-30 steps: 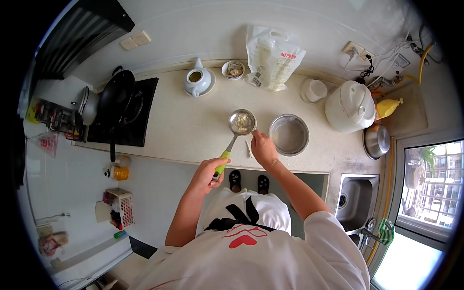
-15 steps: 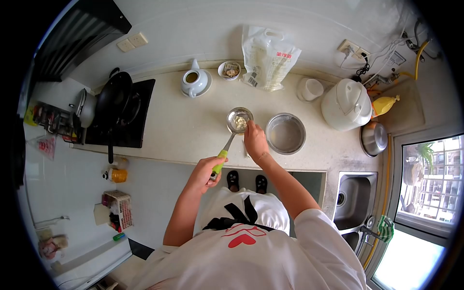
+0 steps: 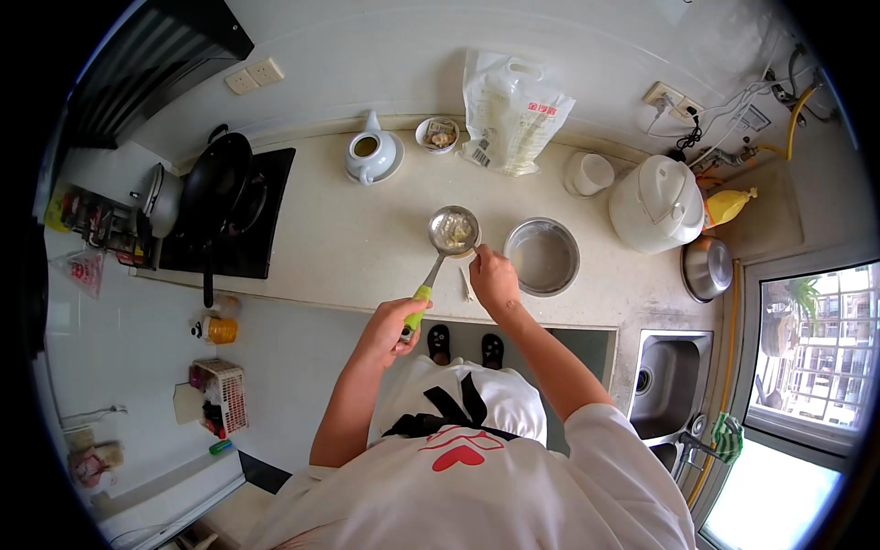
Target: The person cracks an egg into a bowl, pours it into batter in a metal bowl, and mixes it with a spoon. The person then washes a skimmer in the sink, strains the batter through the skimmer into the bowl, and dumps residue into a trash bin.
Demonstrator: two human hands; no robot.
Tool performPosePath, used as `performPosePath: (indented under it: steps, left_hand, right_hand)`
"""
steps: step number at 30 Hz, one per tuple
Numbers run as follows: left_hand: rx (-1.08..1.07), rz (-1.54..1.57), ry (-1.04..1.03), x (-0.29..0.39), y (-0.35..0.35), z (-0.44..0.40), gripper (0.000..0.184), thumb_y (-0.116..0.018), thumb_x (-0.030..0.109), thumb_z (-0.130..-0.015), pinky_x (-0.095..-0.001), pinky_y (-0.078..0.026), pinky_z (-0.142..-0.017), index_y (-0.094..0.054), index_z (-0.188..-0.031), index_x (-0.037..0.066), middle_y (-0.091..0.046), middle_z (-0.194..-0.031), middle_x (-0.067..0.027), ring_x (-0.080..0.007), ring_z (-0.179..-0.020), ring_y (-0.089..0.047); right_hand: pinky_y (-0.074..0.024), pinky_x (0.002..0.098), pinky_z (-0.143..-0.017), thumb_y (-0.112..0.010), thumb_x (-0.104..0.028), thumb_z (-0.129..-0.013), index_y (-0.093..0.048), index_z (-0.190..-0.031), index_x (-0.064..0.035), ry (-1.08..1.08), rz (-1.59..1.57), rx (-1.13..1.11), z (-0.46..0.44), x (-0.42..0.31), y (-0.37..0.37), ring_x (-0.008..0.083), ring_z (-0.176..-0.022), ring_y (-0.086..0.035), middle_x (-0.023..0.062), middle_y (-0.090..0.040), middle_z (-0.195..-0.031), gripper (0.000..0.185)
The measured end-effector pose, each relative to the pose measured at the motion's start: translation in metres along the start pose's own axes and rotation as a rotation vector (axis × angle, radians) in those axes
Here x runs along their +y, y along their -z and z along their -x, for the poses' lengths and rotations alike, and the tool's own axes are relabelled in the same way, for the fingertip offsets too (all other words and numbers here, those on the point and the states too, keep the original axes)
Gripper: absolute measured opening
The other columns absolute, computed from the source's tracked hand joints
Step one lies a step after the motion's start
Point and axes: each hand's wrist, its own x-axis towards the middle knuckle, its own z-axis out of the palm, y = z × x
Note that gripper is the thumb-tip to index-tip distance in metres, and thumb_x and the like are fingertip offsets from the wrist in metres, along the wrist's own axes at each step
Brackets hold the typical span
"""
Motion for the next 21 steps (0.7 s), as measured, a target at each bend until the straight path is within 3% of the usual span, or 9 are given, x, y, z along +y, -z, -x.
performPosePath:
  steps: [5,8,11,15,18,21]
  left_hand:
    - [-0.009,-0.025,0.004,0.003,-0.001,0.002,0.026,-0.06,0.027,-0.085,-0.0239,-0.02,-0.031,-0.054,-0.08,0.002,-0.047,-0.052,-0.0052,-0.0091,-0.033,-0.034]
    - [-0.018,-0.007,0.009,0.0,0.001,-0.001,0.027,-0.06,0.027,-0.085,-0.0242,-0.02,-0.031,-0.054,-0.079,0.002,-0.046,-0.051,-0.0051,-0.009,-0.032,-0.033]
    - [-0.013,-0.009,0.001,-0.005,0.005,-0.002,0.027,-0.06,0.027,-0.084,-0.0245,-0.019,-0.031,-0.054,-0.079,0.002,-0.047,-0.051,-0.0054,-0.0087,-0.032,-0.032]
    - [-0.023,-0.02,-0.014,-0.005,0.004,-0.001,0.027,-0.06,0.027,-0.084,-0.0245,-0.018,-0.031,-0.054,-0.079,0.002,-0.047,-0.051,-0.0057,-0.0084,-0.032,-0.032]
    - [-0.022,-0.008,0.005,-0.003,0.004,-0.002,0.027,-0.06,0.027,-0.084,-0.0243,-0.019,-0.031,-0.054,-0.078,0.002,-0.047,-0.051,-0.0055,-0.0083,-0.032,-0.032]
    - [-0.002,-0.008,-0.006,-0.002,0.004,0.0,0.027,-0.06,0.027,-0.084,-0.0242,-0.019,-0.031,-0.054,-0.078,0.002,-0.047,-0.05,-0.0052,-0.0083,-0.031,-0.032]
  right_hand:
    - [-0.0503,0.0489,-0.065,-0.054,-0.013,-0.086,-0.059,-0.089,-0.004,0.082,-0.132,-0.007,-0.01,0.001,-0.011,0.041,-0.073,-0.062,0.0205,-0.064,-0.08,0.011]
    - [-0.0493,0.0488,-0.064,-0.052,-0.01,-0.087,-0.058,-0.091,-0.0027,0.073,-0.045,-0.13,-0.006,0.0,-0.008,0.0412,-0.072,-0.061,0.0219,-0.063,-0.079,0.01]
    - [-0.0492,0.0483,-0.064,-0.054,-0.009,-0.086,-0.058,-0.092,-0.0026,-0.061,0.009,-0.113,-0.006,-0.002,0.004,0.041,-0.072,-0.061,0.0217,-0.063,-0.078,0.01]
    - [-0.0496,0.0486,-0.065,-0.055,-0.011,-0.084,-0.059,-0.091,-0.0031,0.105,-0.188,0.022,-0.017,0.007,-0.006,0.0413,-0.073,-0.061,0.0214,-0.064,-0.077,0.011]
    - [-0.0503,0.0427,-0.06,-0.057,-0.006,-0.083,-0.06,-0.089,-0.0007,0.09,-0.032,-0.074,-0.011,-0.002,-0.007,0.0378,-0.067,-0.063,0.0196,-0.064,-0.073,0.008]
    - [-0.0507,0.0432,-0.061,-0.057,-0.007,-0.083,-0.061,-0.089,-0.002,-0.032,-0.004,-0.024,-0.01,-0.002,-0.007,0.038,-0.068,-0.063,0.0198,-0.065,-0.075,0.009]
